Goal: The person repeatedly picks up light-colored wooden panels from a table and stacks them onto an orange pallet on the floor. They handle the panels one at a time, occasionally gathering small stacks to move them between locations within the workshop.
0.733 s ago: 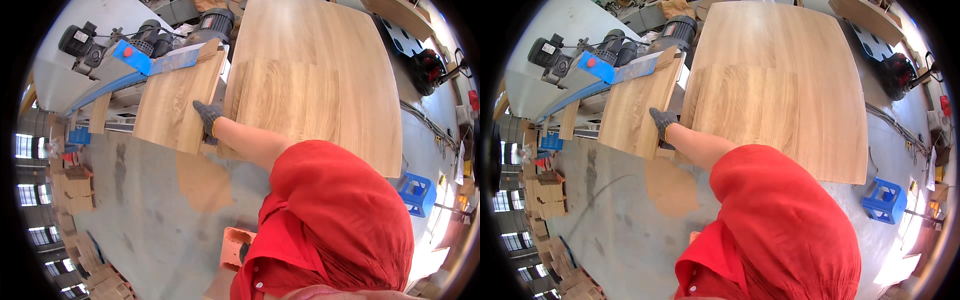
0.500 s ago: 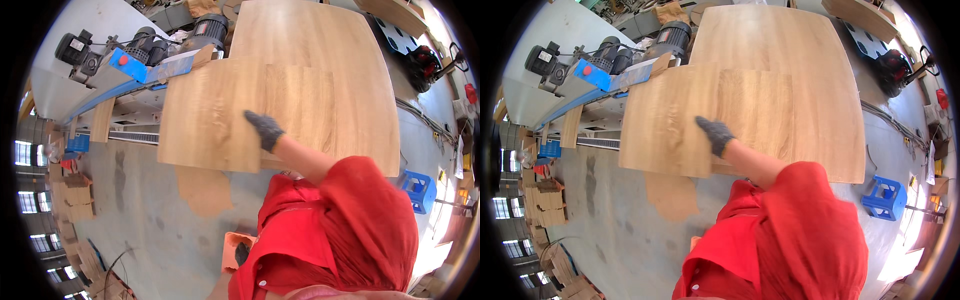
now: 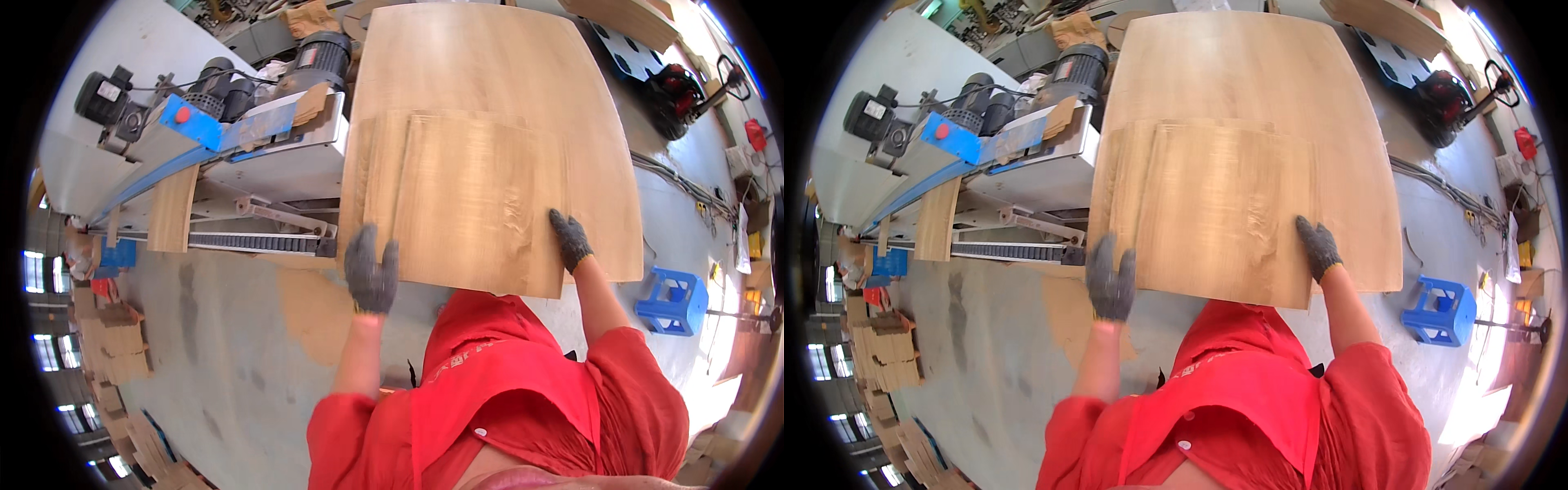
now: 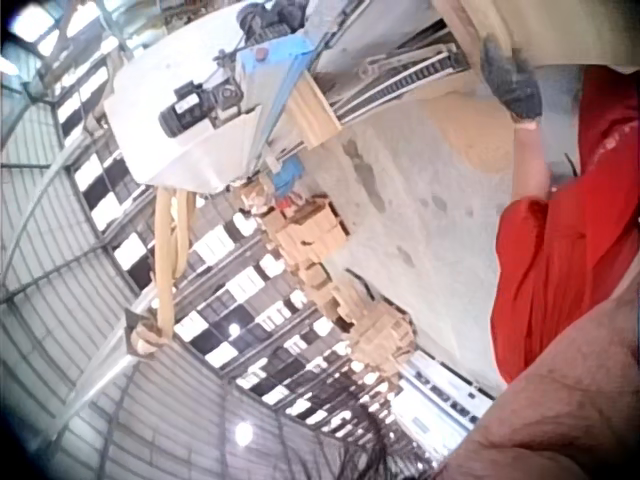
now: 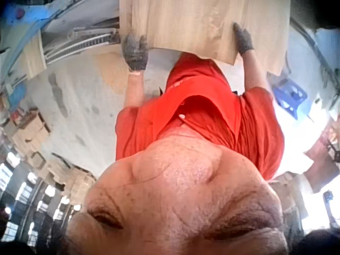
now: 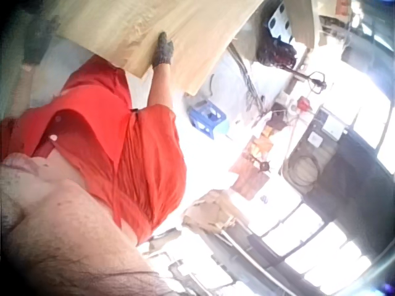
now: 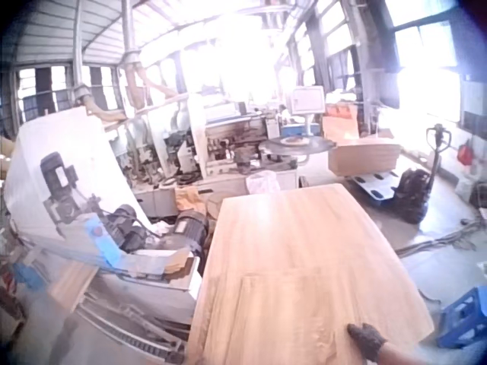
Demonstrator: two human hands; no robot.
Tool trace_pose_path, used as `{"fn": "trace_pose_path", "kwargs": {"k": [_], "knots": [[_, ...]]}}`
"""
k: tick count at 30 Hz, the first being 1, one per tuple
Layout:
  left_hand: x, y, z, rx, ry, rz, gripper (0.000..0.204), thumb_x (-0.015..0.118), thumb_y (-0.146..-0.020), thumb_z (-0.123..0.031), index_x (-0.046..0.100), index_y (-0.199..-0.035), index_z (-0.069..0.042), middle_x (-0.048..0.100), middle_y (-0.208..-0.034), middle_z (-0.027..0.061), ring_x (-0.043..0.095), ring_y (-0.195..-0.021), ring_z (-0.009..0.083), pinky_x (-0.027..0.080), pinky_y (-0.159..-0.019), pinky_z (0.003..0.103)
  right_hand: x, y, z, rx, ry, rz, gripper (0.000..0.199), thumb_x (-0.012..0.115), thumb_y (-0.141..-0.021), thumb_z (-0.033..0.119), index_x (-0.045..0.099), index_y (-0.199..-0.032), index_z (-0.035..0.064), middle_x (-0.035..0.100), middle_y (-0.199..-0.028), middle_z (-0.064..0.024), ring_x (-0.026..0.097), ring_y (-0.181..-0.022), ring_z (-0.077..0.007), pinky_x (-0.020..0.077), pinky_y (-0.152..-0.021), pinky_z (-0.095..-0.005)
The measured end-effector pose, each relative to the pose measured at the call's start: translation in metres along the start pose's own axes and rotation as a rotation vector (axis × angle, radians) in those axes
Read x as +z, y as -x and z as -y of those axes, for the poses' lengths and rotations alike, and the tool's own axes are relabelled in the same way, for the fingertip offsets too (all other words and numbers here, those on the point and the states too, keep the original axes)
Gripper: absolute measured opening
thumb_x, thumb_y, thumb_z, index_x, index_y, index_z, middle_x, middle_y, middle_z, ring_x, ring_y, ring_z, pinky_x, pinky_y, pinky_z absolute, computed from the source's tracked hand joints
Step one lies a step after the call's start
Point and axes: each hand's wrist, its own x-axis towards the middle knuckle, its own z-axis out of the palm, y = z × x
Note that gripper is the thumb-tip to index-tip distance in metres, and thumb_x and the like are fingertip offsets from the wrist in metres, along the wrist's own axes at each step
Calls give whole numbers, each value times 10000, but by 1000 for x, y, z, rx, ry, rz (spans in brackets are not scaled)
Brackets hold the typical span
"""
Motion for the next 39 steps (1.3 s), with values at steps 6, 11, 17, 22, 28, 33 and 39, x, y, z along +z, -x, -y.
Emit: {"fn": "trace_pose_path", "kwargs": {"k": [6, 11, 17, 22, 28, 33, 39], "knots": [[86, -75, 48, -503, -200, 101, 799, 482, -833, -617, 475, -1286, 41, 472, -1291, 298, 450, -1215, 412, 347, -1032, 467, 5, -36, 31, -243, 249, 47, 632, 593, -842, 393, 469, -1310, -13, 557, -1243, -232, 539, -1149, -331, 415, -964, -361], [76, -72, 3, -617, -213, 170, 835, 553, -777, -631, 495, -1268, 41, 510, -1241, 293, 485, -1168, 418, 369, -1011, 457, 16, -78, 50, -394, 262, 18, 653, 620, -846, 305, 384, -1390, 31, 482, -1347, -206, 481, -1236, -312, 369, -1032, -354], [76, 16, -85, -731, -182, 30, 776, 666, -760, -485, 473, -1259, 77, 536, -1174, 301, 516, -1094, 430, 401, -945, 472, -10, -95, 60, -432, 210, 286, 658, 641, -837, 259, 380, -1391, 19, 476, -1360, -193, 481, -1243, -271, 377, -1025, -329], [93, 101, -151, -927, -23, -72, 715, 657, -791, -399, 444, -1266, 89, 521, -1191, 300, 521, -1087, 411, 404, -938, 457, -71, -85, 43, -419, 279, 407, 602, 630, -859, 216, 401, -1370, -5, 470, -1364, -198, 472, -1254, -258, 364, -1032, -321], [109, 154, -165, -1017, 221, -128, 622, 625, -842, -306, 417, -1309, 48, 515, -1252, 242, 524, -1121, 341, 407, -954, 402, -124, -61, -2, -535, 435, 377, 539, 576, -897, 161, 393, -1376, -2, 449, -1381, -198, 467, -1260, -276, 363, -1031, -327], [108, 153, -145, -1184, 477, -56, 543, 565, -891, -308, 436, -1300, 26, 555, -1207, 183, 551, -1062, 276, 436, -906, 364, -137, -42, -20, -536, 489, 297, 504, 542, -904, 114, 398, -1373, -3, 462, -1362, -213, 486, -1237, -304, 377, -1012, -338], [116, 139, -154, -1188, 341, -58, 495, 537, -907, -301, 457, -1259, 38, 572, -1165, 171, 557, -1033, 256, 444, -883, 357, -138, -61, -20, -582, 481, 311, 500, 538, -901, 92, 401, -1373, -2, 474, -1354, -210, 508, -1211, -302, 395, -991, -341]]}}
